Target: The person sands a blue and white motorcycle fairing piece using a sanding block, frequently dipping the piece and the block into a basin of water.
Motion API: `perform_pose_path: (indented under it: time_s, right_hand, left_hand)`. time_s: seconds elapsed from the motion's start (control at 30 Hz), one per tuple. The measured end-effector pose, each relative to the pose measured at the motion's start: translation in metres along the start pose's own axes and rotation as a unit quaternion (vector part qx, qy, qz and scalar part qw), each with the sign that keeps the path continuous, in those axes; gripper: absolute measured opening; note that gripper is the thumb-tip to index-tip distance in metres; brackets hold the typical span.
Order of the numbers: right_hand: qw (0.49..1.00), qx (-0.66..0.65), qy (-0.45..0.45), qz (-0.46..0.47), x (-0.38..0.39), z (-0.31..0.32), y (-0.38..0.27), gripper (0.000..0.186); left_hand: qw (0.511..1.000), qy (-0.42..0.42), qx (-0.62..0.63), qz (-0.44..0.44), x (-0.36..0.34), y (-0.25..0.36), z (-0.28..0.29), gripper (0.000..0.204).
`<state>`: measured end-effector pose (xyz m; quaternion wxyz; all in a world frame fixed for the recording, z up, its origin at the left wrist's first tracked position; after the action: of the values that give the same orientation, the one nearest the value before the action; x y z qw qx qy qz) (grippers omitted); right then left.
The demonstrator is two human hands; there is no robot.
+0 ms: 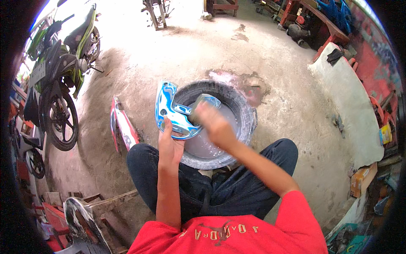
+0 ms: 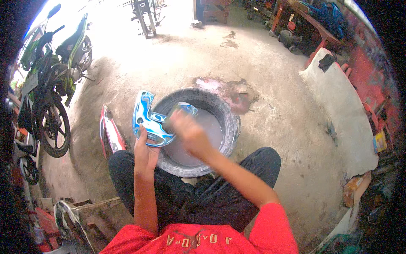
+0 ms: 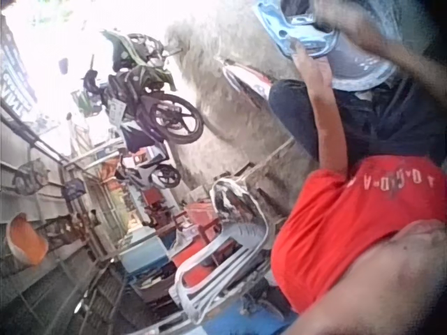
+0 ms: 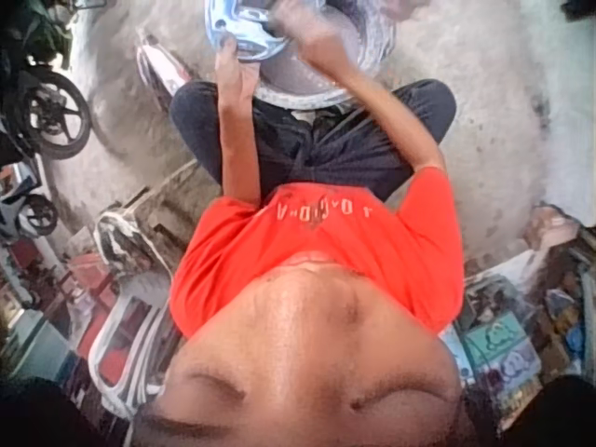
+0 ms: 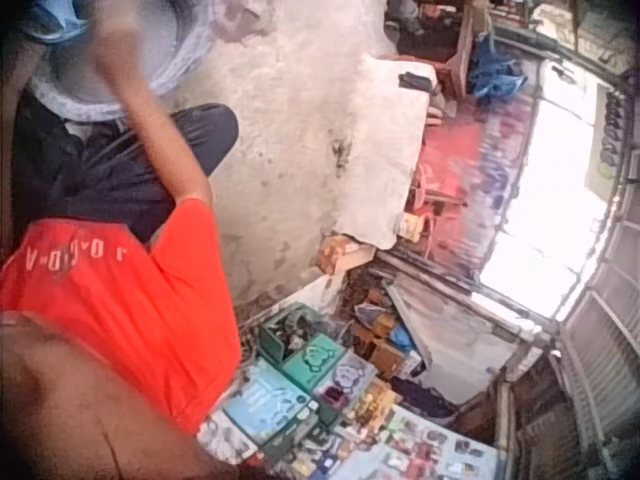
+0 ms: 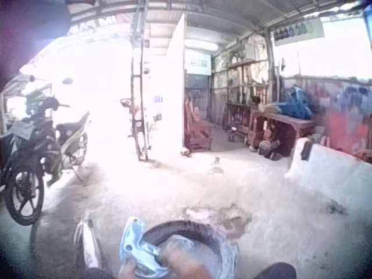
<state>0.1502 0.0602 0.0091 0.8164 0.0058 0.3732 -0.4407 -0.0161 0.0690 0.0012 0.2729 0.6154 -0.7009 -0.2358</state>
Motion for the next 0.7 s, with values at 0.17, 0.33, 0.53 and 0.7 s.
perform_pose_path:
  time_s: [0.17, 0.33, 0.53, 0.7]
  right_hand:
    - [0.993, -0.071, -0.018, 0.089, -0.004, 0.006, -0.010, 0.056]
    - [1.000, 0.008, -0.004, 0.012, -0.003, -0.002, -0.018, 0.055]
    - [0.994, -0.030, 0.043, -0.099, -0.020, 0.018, 0.034, 0.053]
    - [0.989, -0.108, -0.040, 0.090, 0.004, 0.004, -0.058, 0.051]
  left_hand:
    - [1.000, -0.003, 0.012, 0.006, -0.002, -0.002, 0.001, 0.039]
    - [1.000, -0.007, 0.000, 0.002, -0.003, 0.001, 0.013, 0.046]
    - [1.000, -0.005, -0.010, 0.008, 0.000, -0.001, -0.006, 0.044]
    - [0.999, 0.008, -0.036, 0.006, -0.003, 0.003, 0.029, 0.044]
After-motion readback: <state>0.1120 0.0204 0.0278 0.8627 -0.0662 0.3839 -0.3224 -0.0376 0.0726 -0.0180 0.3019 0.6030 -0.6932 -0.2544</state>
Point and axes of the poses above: each hand's wrist, its own x-axis away from the middle knuckle, its own z-axis out of the back of the hand, y = z × x, the point moved 6 cm from there along -x, towards the middle knuckle, and after that the axes turned 4 degrees about -y, right-handed, at the moved point
